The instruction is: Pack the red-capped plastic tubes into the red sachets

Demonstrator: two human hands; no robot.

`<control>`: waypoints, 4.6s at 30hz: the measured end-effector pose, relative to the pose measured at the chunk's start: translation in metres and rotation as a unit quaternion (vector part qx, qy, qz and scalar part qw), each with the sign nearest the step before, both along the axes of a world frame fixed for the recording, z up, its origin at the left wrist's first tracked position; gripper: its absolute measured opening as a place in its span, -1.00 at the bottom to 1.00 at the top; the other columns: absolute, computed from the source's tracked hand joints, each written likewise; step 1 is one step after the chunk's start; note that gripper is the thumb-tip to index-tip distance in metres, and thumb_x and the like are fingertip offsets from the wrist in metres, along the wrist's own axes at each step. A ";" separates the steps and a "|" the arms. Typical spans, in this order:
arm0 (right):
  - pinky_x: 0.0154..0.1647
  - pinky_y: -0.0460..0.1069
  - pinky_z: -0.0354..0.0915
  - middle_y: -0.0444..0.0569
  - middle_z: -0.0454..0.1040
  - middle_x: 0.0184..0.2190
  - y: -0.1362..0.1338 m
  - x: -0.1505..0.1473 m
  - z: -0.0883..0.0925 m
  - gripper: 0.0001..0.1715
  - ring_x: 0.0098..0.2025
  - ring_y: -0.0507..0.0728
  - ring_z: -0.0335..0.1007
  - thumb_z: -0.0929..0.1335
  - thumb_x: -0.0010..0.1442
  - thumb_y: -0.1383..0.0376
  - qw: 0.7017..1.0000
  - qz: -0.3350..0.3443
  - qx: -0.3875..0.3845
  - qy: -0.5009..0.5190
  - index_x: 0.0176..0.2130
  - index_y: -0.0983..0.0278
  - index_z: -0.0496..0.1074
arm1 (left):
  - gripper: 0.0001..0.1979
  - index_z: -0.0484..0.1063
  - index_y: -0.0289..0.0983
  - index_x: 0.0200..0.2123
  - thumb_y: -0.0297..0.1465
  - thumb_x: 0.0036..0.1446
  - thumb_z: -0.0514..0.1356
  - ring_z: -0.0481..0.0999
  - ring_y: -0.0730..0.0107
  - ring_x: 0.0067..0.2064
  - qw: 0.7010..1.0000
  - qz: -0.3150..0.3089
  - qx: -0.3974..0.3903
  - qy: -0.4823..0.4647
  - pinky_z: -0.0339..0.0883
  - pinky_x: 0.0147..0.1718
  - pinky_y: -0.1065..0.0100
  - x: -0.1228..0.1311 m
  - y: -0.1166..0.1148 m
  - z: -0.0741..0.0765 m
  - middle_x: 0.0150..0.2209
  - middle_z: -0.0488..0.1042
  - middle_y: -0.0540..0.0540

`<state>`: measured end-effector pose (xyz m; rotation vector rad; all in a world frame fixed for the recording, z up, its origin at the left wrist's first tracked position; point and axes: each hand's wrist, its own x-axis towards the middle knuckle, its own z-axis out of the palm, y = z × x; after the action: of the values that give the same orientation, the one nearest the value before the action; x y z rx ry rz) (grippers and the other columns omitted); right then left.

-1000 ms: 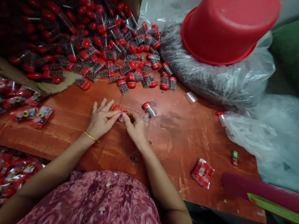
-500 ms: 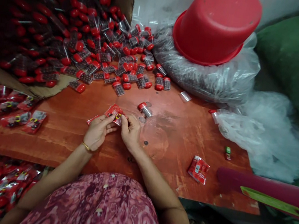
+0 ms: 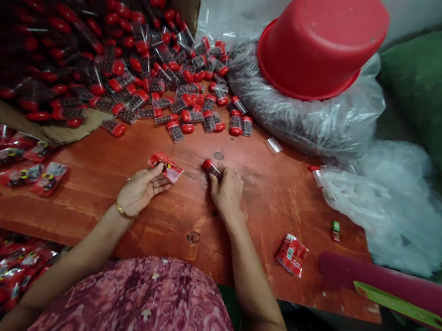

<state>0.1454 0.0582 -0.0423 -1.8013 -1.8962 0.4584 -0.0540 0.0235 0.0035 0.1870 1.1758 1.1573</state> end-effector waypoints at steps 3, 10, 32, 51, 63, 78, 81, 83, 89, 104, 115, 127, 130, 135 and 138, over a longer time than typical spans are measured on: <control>-0.40 -0.04 0.23 -0.06 0.41 -0.42 -0.023 -0.002 0.009 -0.69 -0.44 0.07 0.26 0.27 0.12 0.11 0.973 0.045 -0.037 0.224 -0.23 0.28 0.36 | -0.72 0.41 -0.32 -0.50 -0.30 -0.26 0.39 0.49 0.52 -0.50 1.000 0.002 -0.006 -0.001 0.33 -0.41 0.46 -0.001 -0.001 0.002 -0.55 0.51 0.01; -0.51 -0.10 0.19 -0.15 0.38 -0.55 -0.052 -0.017 0.043 -0.83 -0.54 -0.01 0.22 0.35 0.03 0.21 0.939 0.074 -0.039 0.333 -0.36 0.26 0.41 | -0.70 0.42 -0.32 -0.52 -0.31 -0.33 0.42 0.48 0.50 -0.50 1.000 -0.010 0.006 0.003 0.32 -0.43 0.45 0.005 -0.007 0.010 -0.56 0.51 0.00; -0.72 -0.14 0.08 -0.22 0.30 -0.62 -0.056 -0.048 0.032 -0.76 -0.71 -0.08 0.07 0.33 0.07 0.15 0.887 0.012 -0.062 0.457 -0.29 0.26 0.37 | -0.64 0.46 -0.34 -0.46 -0.40 -0.45 0.44 0.50 0.48 -0.40 0.996 0.030 0.082 0.016 0.35 -0.22 0.37 0.027 -0.016 0.001 -0.45 0.55 -0.02; -0.55 -0.11 0.24 -0.19 0.39 -0.45 -0.041 -0.081 0.022 -0.59 -0.61 -0.06 0.24 0.32 0.08 0.00 0.828 0.159 -0.171 0.510 -0.19 0.21 0.25 | -0.81 0.46 -0.35 -0.52 -0.47 -0.29 0.39 0.48 0.55 -0.47 0.992 0.072 0.080 -0.071 0.31 -0.41 0.53 0.007 -0.014 -0.007 -0.51 0.54 0.01; -0.08 0.11 0.16 0.17 0.39 -0.03 0.081 -0.118 0.020 -0.57 -0.04 0.26 0.20 0.24 0.22 0.19 0.971 0.203 0.094 -0.086 0.03 0.34 0.33 | -0.66 0.42 -0.26 -0.43 -0.17 0.18 0.01 0.55 0.51 -0.28 0.915 0.399 0.035 -0.054 0.34 -0.12 0.39 -0.094 -0.015 -0.001 -0.41 0.56 -0.01; -0.16 0.04 0.22 0.08 0.46 -0.09 -0.012 -0.022 -0.003 -0.69 -0.19 0.16 0.33 0.20 0.23 0.30 0.970 0.189 0.141 -0.059 -0.07 0.33 0.38 | -0.84 0.53 -0.18 -0.36 -0.27 0.05 0.18 0.18 -0.01 0.21 0.619 -0.249 0.146 0.731 -0.03 0.14 -0.04 -0.007 0.015 -0.024 0.07 0.40 -0.10; -0.15 0.06 0.22 0.09 0.45 -0.07 -0.020 -0.022 -0.006 -0.67 -0.17 0.19 0.32 0.23 0.21 0.28 0.976 0.164 0.133 -0.055 -0.06 0.33 0.38 | -0.85 0.53 -0.16 -0.39 -0.29 0.07 0.16 0.19 0.05 0.21 0.620 -0.253 0.143 0.729 -0.05 0.15 -0.03 -0.012 0.016 -0.028 0.06 0.42 -0.06; -0.13 0.09 0.20 0.10 0.44 -0.06 -0.022 -0.024 -0.008 -0.66 -0.12 0.22 0.30 0.24 0.19 0.26 0.979 0.137 0.135 -0.069 -0.06 0.32 0.39 | -0.85 0.52 -0.17 -0.33 -0.31 0.07 0.16 0.19 0.08 0.21 0.633 -0.238 0.154 0.720 -0.07 0.16 -0.03 -0.014 0.014 -0.031 0.07 0.40 -0.09; -0.06 0.17 0.16 0.14 0.40 -0.01 -0.027 -0.031 -0.006 -0.68 -0.02 0.28 0.23 0.26 0.17 0.23 0.981 0.091 0.150 -0.089 -0.11 0.28 0.43 | -0.91 0.53 -0.11 -0.44 -0.39 0.00 0.21 0.22 0.08 0.19 0.732 -0.157 0.209 0.629 -0.28 0.19 -0.06 -0.017 0.017 -0.040 -0.03 0.49 -0.09; -0.44 -0.07 0.22 -0.09 0.42 -0.50 -0.013 -0.085 0.028 -0.59 -0.47 0.04 0.27 0.26 0.08 -0.01 0.906 0.100 -0.088 0.401 -0.38 0.29 0.40 | -0.92 0.53 -0.13 -0.42 -0.39 -0.06 0.25 0.25 0.18 0.18 0.822 -0.039 0.265 0.503 -0.33 0.22 0.08 -0.011 0.006 0.004 0.00 0.46 -0.09; -0.52 -0.08 0.08 -0.18 0.12 -0.64 -0.035 -0.099 0.018 -0.60 -0.56 0.00 0.04 0.19 0.17 0.11 0.916 0.056 -0.032 0.395 -0.60 0.23 0.15 | -0.62 0.46 -0.30 -0.44 -0.16 -0.30 0.38 0.52 0.33 -0.29 0.996 0.002 0.054 0.074 0.34 -0.26 0.35 0.008 -0.024 0.002 -0.40 0.55 -0.07; -0.12 0.20 0.17 0.29 0.36 -0.03 -0.024 -0.028 0.005 -0.37 -0.07 0.35 0.23 0.23 0.16 -0.01 0.994 0.009 0.077 -0.072 0.03 0.40 0.28 | -0.63 0.43 -0.32 -0.50 -0.26 -0.41 0.43 0.46 0.55 -0.51 0.996 0.082 -0.003 0.032 0.29 -0.44 0.50 -0.003 -0.011 0.001 -0.53 0.53 0.01; -0.15 0.18 0.19 0.29 0.37 -0.02 -0.023 -0.021 -0.007 -0.41 -0.10 0.33 0.25 0.23 0.18 0.07 0.986 0.069 0.078 -0.132 0.07 0.39 0.25 | -0.66 0.41 -0.31 -0.50 -0.27 -0.35 0.42 0.47 0.53 -0.51 0.997 0.073 -0.016 0.022 0.30 -0.43 0.48 -0.003 -0.008 0.003 -0.55 0.52 0.01; -0.18 0.14 0.25 0.26 0.43 -0.13 -0.027 -0.019 -0.009 -0.52 -0.17 0.27 0.34 0.18 0.21 0.21 0.987 0.124 0.070 -0.073 0.06 0.40 0.25 | -0.69 0.42 -0.30 -0.49 -0.27 -0.29 0.40 0.48 0.51 -0.49 0.998 0.059 -0.012 0.018 0.30 -0.40 0.45 -0.003 -0.008 0.005 -0.55 0.51 0.01; -0.25 0.09 0.29 0.14 0.46 -0.20 -0.037 -0.016 0.004 -0.52 -0.23 0.21 0.38 0.16 0.22 0.09 0.988 0.125 0.046 0.078 -0.01 0.32 0.29 | -0.69 0.44 -0.30 -0.49 -0.27 -0.32 0.41 0.47 0.53 -0.50 0.997 0.067 0.003 0.028 0.29 -0.39 0.46 -0.001 -0.010 0.004 -0.54 0.51 0.02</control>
<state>0.1291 0.0210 -0.0379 -1.4330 -2.0054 0.5701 -0.0550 0.0130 0.0080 0.1470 1.2496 1.2799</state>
